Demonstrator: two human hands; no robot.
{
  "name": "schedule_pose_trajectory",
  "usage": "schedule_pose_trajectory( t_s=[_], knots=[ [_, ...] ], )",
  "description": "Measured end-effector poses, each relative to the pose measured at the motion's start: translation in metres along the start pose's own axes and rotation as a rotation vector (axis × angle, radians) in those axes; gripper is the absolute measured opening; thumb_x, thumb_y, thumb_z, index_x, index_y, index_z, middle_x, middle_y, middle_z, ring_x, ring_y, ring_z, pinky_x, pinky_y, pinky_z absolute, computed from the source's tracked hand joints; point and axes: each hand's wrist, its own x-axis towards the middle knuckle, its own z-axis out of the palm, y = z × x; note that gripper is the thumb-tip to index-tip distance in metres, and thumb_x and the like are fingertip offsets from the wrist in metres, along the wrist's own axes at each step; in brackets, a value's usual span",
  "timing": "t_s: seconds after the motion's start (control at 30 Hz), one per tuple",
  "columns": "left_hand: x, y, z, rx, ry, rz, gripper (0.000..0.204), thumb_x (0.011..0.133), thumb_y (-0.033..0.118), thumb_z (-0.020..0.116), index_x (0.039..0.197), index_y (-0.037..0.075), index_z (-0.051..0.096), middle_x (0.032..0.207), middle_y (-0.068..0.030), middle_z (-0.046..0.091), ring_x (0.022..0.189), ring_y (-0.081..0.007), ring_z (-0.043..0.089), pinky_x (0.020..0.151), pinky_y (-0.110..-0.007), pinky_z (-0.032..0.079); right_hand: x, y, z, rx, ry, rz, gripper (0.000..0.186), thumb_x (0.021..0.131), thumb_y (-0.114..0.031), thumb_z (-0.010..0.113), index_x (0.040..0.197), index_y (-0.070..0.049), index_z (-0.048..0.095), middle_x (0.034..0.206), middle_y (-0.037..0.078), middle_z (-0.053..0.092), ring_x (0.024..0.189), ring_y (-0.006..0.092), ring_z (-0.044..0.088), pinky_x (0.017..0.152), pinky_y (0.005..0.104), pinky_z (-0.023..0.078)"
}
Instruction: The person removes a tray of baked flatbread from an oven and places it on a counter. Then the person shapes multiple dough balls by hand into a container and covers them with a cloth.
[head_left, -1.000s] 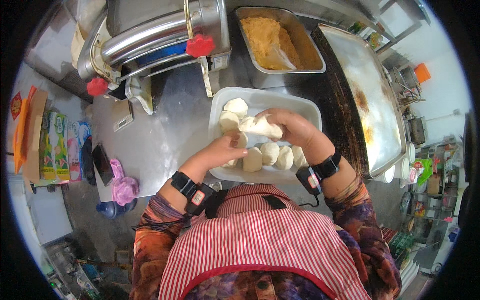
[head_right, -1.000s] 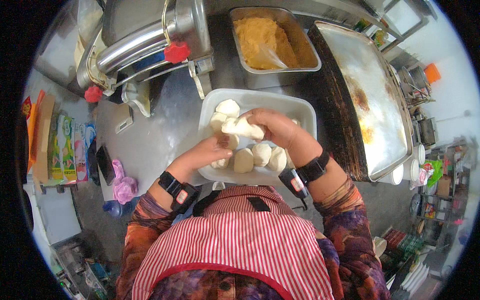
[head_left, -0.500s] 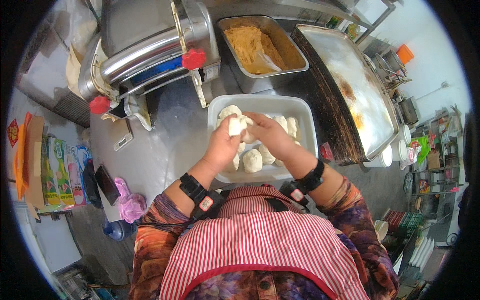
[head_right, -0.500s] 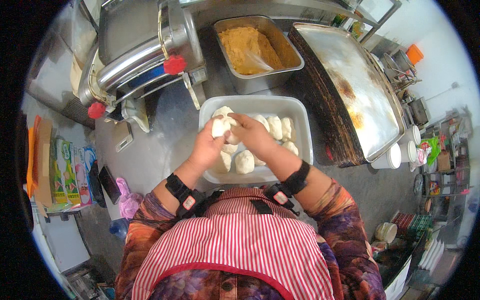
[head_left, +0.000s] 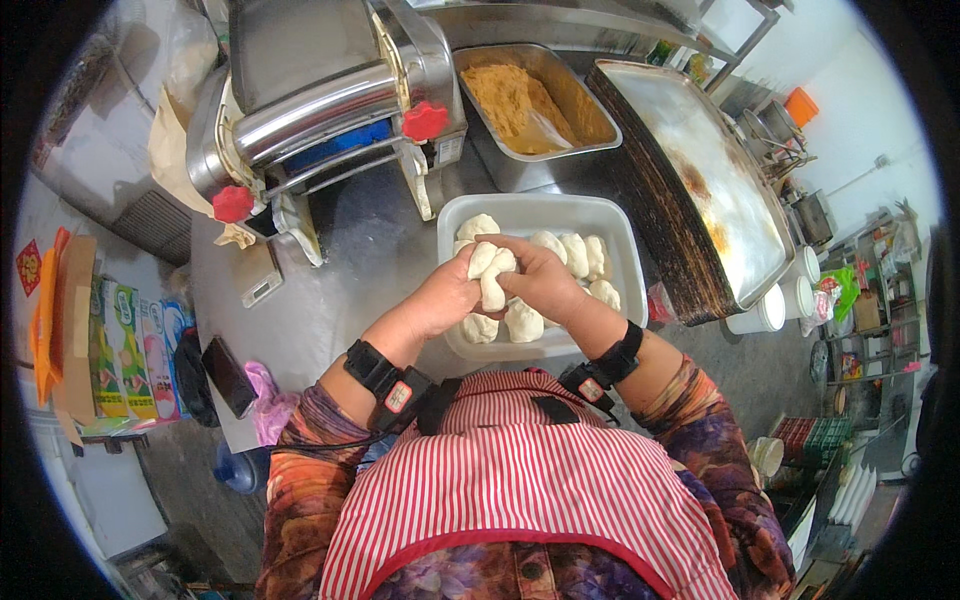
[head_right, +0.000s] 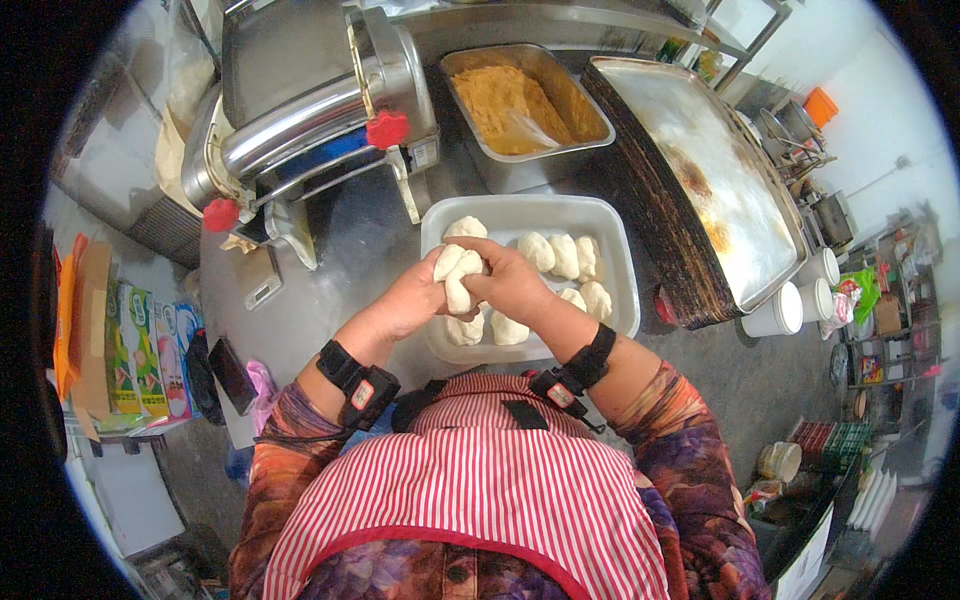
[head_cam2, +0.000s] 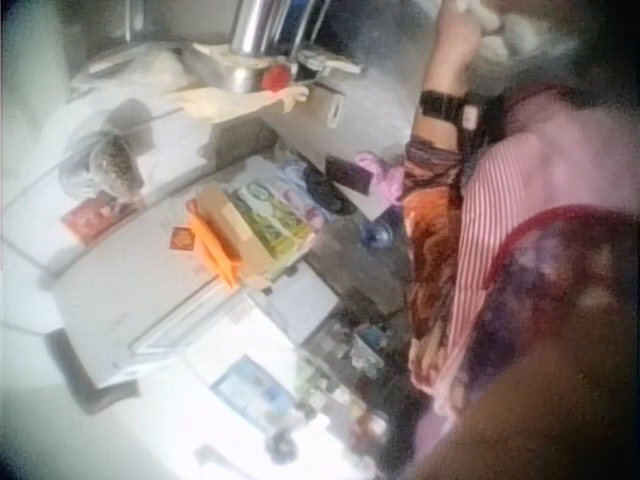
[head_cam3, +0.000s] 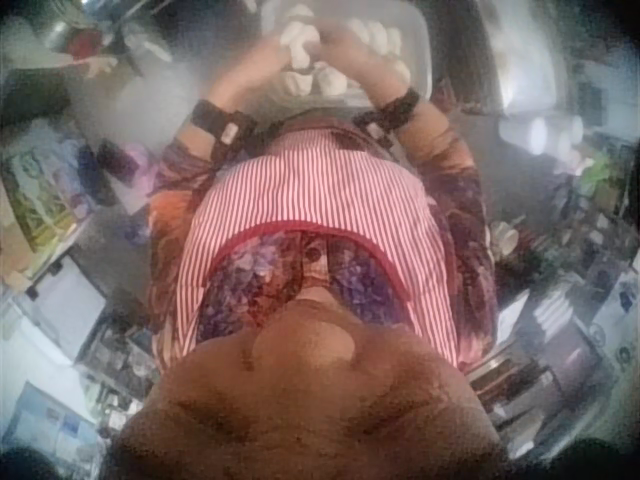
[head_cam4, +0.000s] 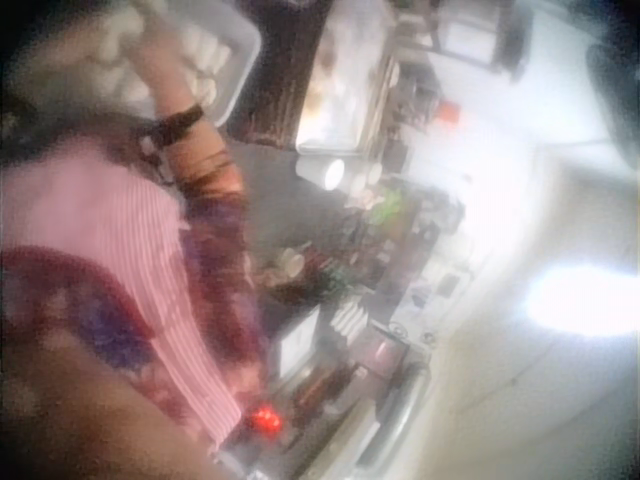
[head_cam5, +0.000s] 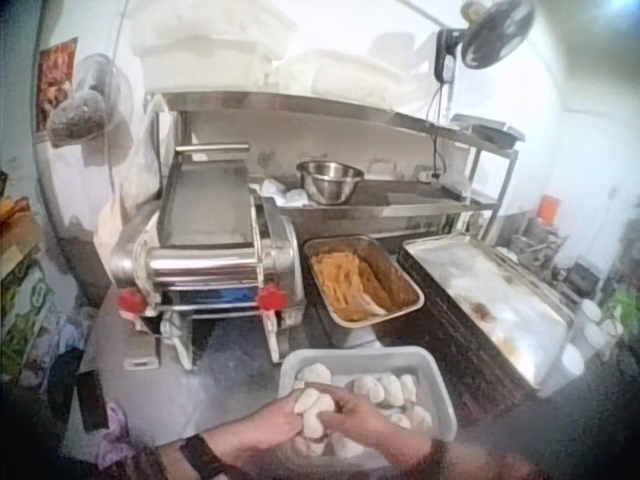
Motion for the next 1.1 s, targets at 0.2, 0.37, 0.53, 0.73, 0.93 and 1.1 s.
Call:
schedule_pose_trajectory(
  t_s=[0.2, 0.37, 0.53, 0.73, 0.93, 1.1],
  knots=[
    [-0.009, 0.006, 0.002, -0.122, 0.028, 0.106, 0.047, 0.09, 0.009, 0.053, 0.133, 0.005, 0.036, 0.122, -0.0106, 0.052, 0.107, -0.0214, 0.058, 0.085, -0.037, 0.055, 0.011, -0.009, 0.013, -0.415, 0.238, -0.149, 0.036, 0.079, -0.006, 0.06, 0.114, -0.005, 0.063, 0.088, 0.008, 0.069, 0.079, 0.0203, 0.066, 0.074, 0.0314, 0.052],
    [-0.005, 0.002, -0.007, 0.008, 0.216, -0.004, 0.043, 0.091, 0.006, 0.045, 0.133, 0.006, 0.037, 0.123, -0.0118, 0.052, 0.107, -0.0234, 0.058, 0.08, -0.034, 0.057, 0.007, -0.017, 0.015, -0.061, -0.012, -0.025, 0.049, 0.08, -0.011, 0.061, 0.127, -0.004, 0.051, 0.114, 0.021, 0.06, 0.104, 0.0305, 0.06, 0.086, 0.033, 0.048],
    [0.001, -0.001, -0.023, -0.192, 0.197, -0.011, 0.043, 0.091, 0.009, 0.042, 0.134, 0.008, 0.037, 0.121, -0.0122, 0.054, 0.099, -0.0226, 0.061, 0.072, -0.03, 0.056, -0.004, -0.021, 0.02, -0.653, -0.002, -0.44, 0.049, 0.084, -0.017, 0.062, 0.129, -0.005, 0.047, 0.122, 0.022, 0.054, 0.112, 0.0376, 0.053, 0.09, 0.0399, 0.046],
    [-0.006, 0.0, -0.029, -0.192, -0.093, -0.12, 0.05, 0.094, 0.024, 0.05, 0.138, 0.01, 0.031, 0.126, -0.0083, 0.051, 0.103, -0.0217, 0.058, 0.088, -0.036, 0.05, 0.005, -0.013, 0.011, -0.542, 0.079, -0.112, 0.041, 0.082, -0.014, 0.061, 0.122, -0.012, 0.054, 0.12, 0.022, 0.054, 0.102, 0.0377, 0.057, 0.085, 0.0402, 0.048],
    [0.0, 0.003, -0.023, 0.089, 0.158, 0.12, 0.038, 0.093, 0.023, 0.056, 0.127, 0.007, 0.049, 0.107, -0.0056, 0.061, 0.091, -0.0151, 0.06, 0.076, -0.03, 0.052, 0.006, -0.015, 0.012, -0.023, 0.056, -0.127, 0.038, 0.086, -0.011, 0.06, 0.123, -0.005, 0.055, 0.106, 0.011, 0.064, 0.09, 0.0226, 0.064, 0.079, 0.034, 0.051],
    [-0.006, 0.011, -0.018, 0.27, 0.203, 0.166, 0.034, 0.09, 0.008, 0.054, 0.124, 0.009, 0.056, 0.102, -0.0059, 0.062, 0.079, -0.0137, 0.061, 0.058, -0.026, 0.053, 0.002, -0.02, 0.012, 0.283, 0.089, 0.134, 0.04, 0.083, -0.007, 0.064, 0.121, 0.001, 0.056, 0.1, 0.009, 0.065, 0.088, 0.014, 0.061, 0.077, 0.0283, 0.052]
  ],
)
